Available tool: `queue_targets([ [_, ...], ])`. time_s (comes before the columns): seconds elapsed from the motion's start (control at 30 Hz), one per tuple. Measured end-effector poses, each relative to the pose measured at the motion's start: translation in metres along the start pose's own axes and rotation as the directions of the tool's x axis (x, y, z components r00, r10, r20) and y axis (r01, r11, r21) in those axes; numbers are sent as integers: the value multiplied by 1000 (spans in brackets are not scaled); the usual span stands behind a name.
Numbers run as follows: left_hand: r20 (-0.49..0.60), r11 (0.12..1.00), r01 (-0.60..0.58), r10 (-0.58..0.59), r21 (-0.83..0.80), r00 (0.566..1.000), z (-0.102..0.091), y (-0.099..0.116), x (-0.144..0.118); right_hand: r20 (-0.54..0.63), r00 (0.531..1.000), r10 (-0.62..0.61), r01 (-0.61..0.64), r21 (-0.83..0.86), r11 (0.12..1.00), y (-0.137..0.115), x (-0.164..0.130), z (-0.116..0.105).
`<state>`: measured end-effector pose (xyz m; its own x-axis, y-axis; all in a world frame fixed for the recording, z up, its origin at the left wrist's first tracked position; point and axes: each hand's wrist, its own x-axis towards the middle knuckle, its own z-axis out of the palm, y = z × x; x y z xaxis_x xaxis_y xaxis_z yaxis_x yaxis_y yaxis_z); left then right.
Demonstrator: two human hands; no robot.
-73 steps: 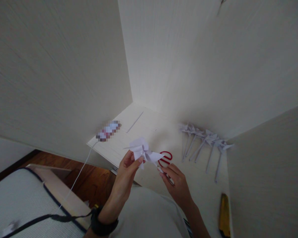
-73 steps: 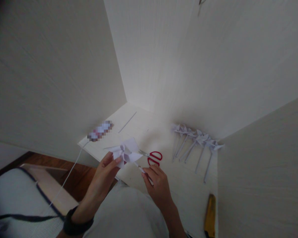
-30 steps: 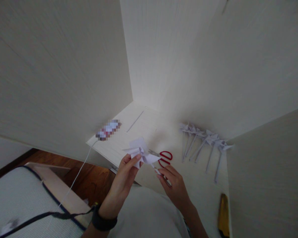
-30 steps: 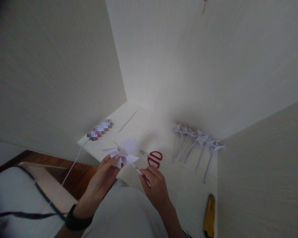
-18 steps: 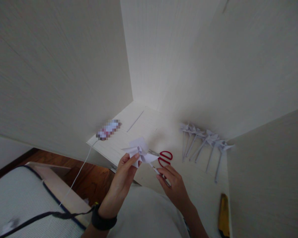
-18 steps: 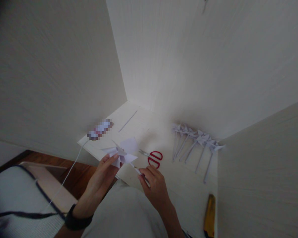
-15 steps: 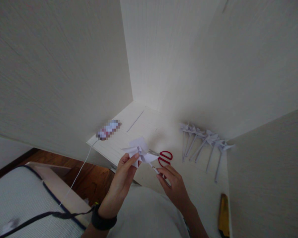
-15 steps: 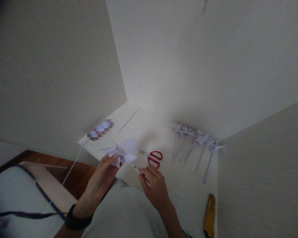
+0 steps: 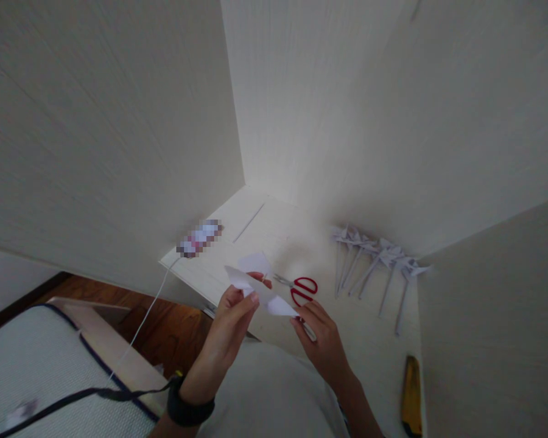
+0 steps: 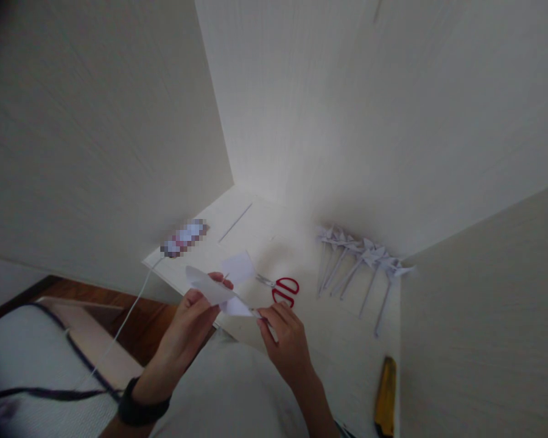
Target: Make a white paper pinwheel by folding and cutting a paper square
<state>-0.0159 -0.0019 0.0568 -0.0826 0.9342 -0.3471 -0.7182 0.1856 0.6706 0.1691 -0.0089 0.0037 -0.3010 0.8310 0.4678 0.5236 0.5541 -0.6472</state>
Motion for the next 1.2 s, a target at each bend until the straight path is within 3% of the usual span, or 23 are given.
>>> queue_targets([
  [0.27, 282, 998, -39, 27, 40, 959, -9, -1, -7, -111, 993, -36, 38, 17, 999, -6, 5, -7],
  [0.37, 333, 993, -72, 36, 98, 942, -5, 5, -9, -143, 989, -46, 49, 21, 999, -7, 6, -10],
  [0.8, 473, 969, -168, 65, 179, 879, -1, 12, -6, -167, 982, -88, 90, 8, 996, -10, 6, -13],
  [1.2, 466, 955, -194, 70, 225, 882, 1, 15, -8, -156, 984, -87, 90, 8, 996, -10, 5, -14],
])
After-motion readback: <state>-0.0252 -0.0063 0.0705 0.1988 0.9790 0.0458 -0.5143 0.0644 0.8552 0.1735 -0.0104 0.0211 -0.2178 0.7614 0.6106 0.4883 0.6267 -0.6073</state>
